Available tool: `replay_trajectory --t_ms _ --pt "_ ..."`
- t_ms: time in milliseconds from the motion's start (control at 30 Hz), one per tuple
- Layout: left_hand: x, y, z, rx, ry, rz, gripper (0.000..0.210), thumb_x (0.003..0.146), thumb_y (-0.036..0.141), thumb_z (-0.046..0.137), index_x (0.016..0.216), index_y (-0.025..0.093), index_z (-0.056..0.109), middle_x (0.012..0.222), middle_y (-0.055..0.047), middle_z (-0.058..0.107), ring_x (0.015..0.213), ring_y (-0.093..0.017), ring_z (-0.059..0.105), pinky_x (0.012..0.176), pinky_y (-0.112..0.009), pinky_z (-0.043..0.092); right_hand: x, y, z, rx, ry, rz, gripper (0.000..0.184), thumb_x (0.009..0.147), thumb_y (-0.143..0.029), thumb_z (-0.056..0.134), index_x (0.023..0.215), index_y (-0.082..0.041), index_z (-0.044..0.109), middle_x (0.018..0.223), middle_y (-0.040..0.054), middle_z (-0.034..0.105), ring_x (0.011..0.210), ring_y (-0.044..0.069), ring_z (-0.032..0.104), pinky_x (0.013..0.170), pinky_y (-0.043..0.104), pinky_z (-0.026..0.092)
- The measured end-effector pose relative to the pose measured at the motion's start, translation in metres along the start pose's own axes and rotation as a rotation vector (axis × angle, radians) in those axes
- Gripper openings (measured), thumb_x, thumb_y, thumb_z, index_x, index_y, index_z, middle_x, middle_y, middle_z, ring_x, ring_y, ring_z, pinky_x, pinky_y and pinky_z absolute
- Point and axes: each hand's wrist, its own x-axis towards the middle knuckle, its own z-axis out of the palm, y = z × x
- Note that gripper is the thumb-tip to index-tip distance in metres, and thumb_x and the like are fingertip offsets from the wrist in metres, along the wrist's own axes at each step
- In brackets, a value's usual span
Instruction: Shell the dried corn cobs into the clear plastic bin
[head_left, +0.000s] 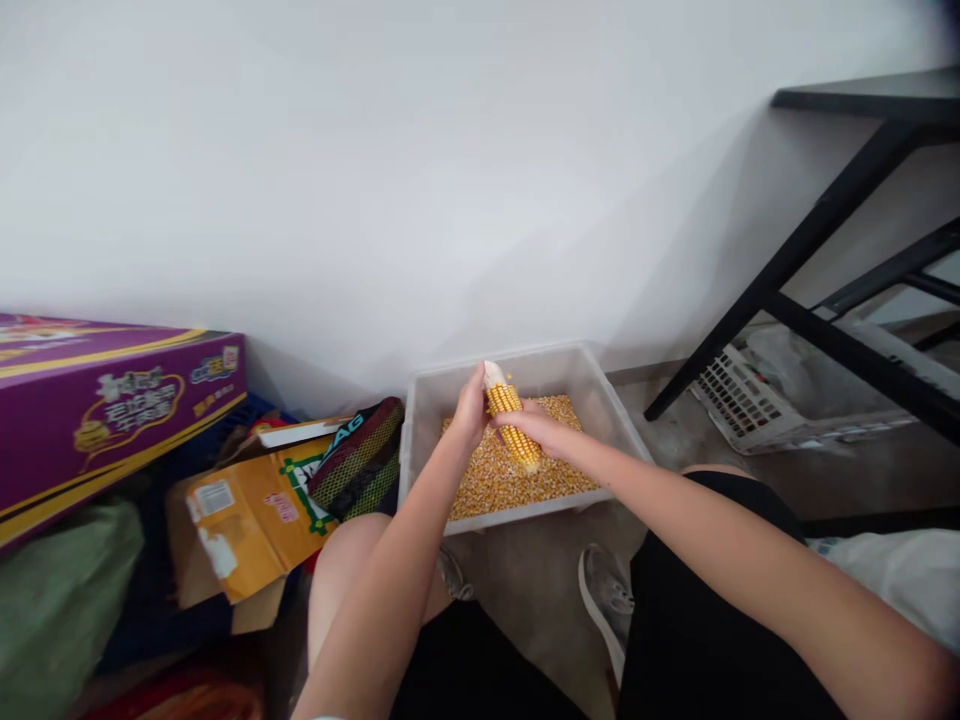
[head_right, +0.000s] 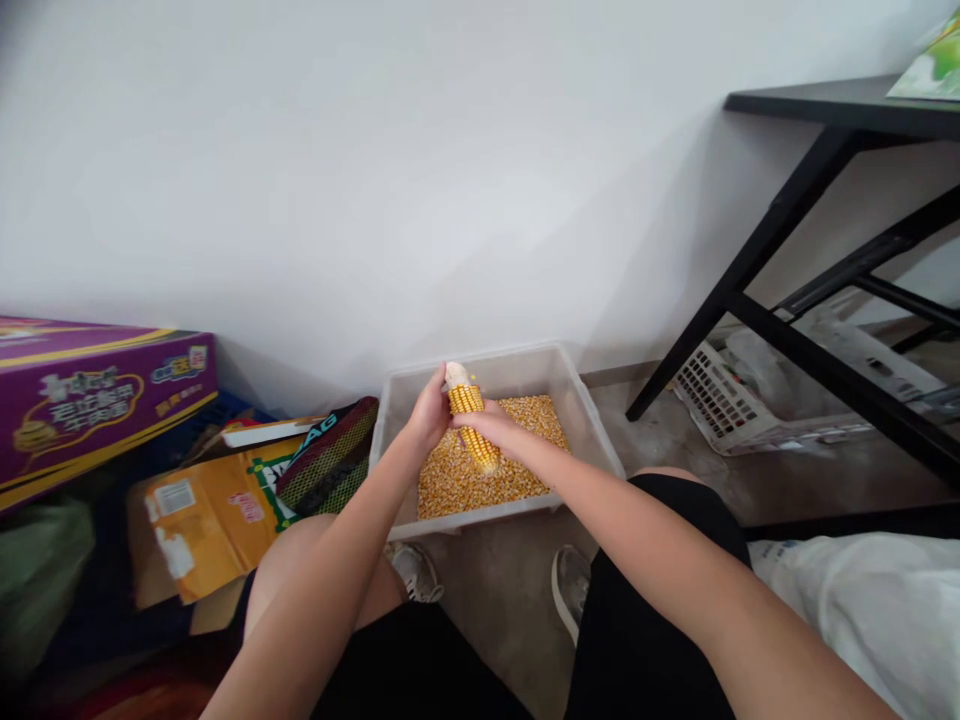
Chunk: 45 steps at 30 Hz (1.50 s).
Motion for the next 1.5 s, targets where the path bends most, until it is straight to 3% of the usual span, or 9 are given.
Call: replay_trajectory --t_ms 167,300,500,667,933,1133,1367,1500 --pt "-0.003 0.006 -0.004 0.025 -0.181 -0.112 0.05 0.075 0.06 0.053 0.09 0.013 0.063 0.066 -0.008 0.061 0.06 -0.02 0.06 0.044 -0.026 0.041 0.006 0.001 -0.007 0.066 -0.033 -0.035 0.015 0.063 -0.019 0.065 0.076 -0.016 0.059 0.057 0.0006 0.06 0.051 0.013 0.056 0.047 0.023 0.043" --pt "-0.009 0.012 -0.002 0.109 -0.266 -0.014 0.043 0.074 0.049 0.06 0.096 0.011 0.062 0.071 -0.007 0.062 0.059 -0.017 0.059 0.043 -0.024 0.039 0.012 0.004 -0.013 0.17 -0.083 -0.031 0.019 0.064 -0.021 0.067 0.08 -0.017 0.058 0.057 -0.0003 0.059 0.053 0.014 0.057 0.05 0.024 0.046" --pt "-0.01 0.008 0.002 0.257 -0.155 0.157 0.048 0.077 0.057 0.055 0.088 0.011 0.064 0.064 -0.005 0.061 0.052 -0.015 0.055 0.046 -0.025 0.04 0.008 -0.002 -0.006 0.175 -0.044 -0.054 0.022 0.063 -0.023 0.068 0.082 -0.017 0.056 0.055 -0.0024 0.057 0.048 0.014 0.055 0.044 0.023 0.043" --pt "-0.007 0.005 0.001 0.374 -0.133 0.244 0.05 0.082 0.058 0.047 0.082 0.012 0.066 0.055 -0.004 0.058 0.049 -0.016 0.054 0.049 -0.027 0.042 0.005 -0.009 0.002 0.179 0.031 -0.045 0.024 0.062 -0.021 0.068 0.081 -0.018 0.053 0.054 -0.0038 0.056 0.046 0.012 0.053 0.044 0.023 0.043" --pt "-0.002 0.005 -0.004 0.334 -0.087 0.24 0.048 0.08 0.056 0.05 0.079 0.012 0.065 0.068 -0.008 0.065 0.066 -0.02 0.061 0.058 -0.027 0.045 0.017 0.005 0.002 0.039 0.057 -0.138 0.019 0.061 -0.023 0.068 0.075 -0.017 0.055 0.055 -0.0027 0.056 0.049 0.012 0.054 0.045 0.022 0.042" --pt "-0.002 0.005 0.0 0.32 -0.017 0.216 0.047 0.081 0.055 0.047 0.073 0.012 0.065 0.06 -0.008 0.062 0.063 -0.02 0.061 0.059 -0.028 0.045 0.02 0.012 0.003 -0.025 0.057 -0.205 0.019 0.062 -0.022 0.066 0.078 -0.017 0.058 0.062 -0.0026 0.059 0.052 0.011 0.054 0.049 0.021 0.042" --pt "0.009 0.005 -0.011 0.245 0.181 0.103 0.052 0.076 0.065 0.05 0.075 0.014 0.062 0.059 -0.007 0.06 0.06 -0.021 0.06 0.055 -0.029 0.044 0.012 0.003 0.003 -0.002 -0.007 -0.061 0.018 0.062 -0.024 0.067 0.075 -0.016 0.058 0.058 -0.0002 0.058 0.05 0.013 0.055 0.046 0.023 0.043" --pt "0.007 0.011 -0.012 0.195 0.114 -0.022 0.055 0.082 0.063 0.039 0.088 0.014 0.063 0.071 -0.01 0.064 0.061 -0.02 0.06 0.052 -0.028 0.043 0.012 0.001 -0.003 0.077 -0.021 -0.021 0.017 0.064 -0.022 0.065 0.078 -0.015 0.058 0.056 0.0003 0.058 0.05 0.013 0.055 0.046 0.023 0.043"
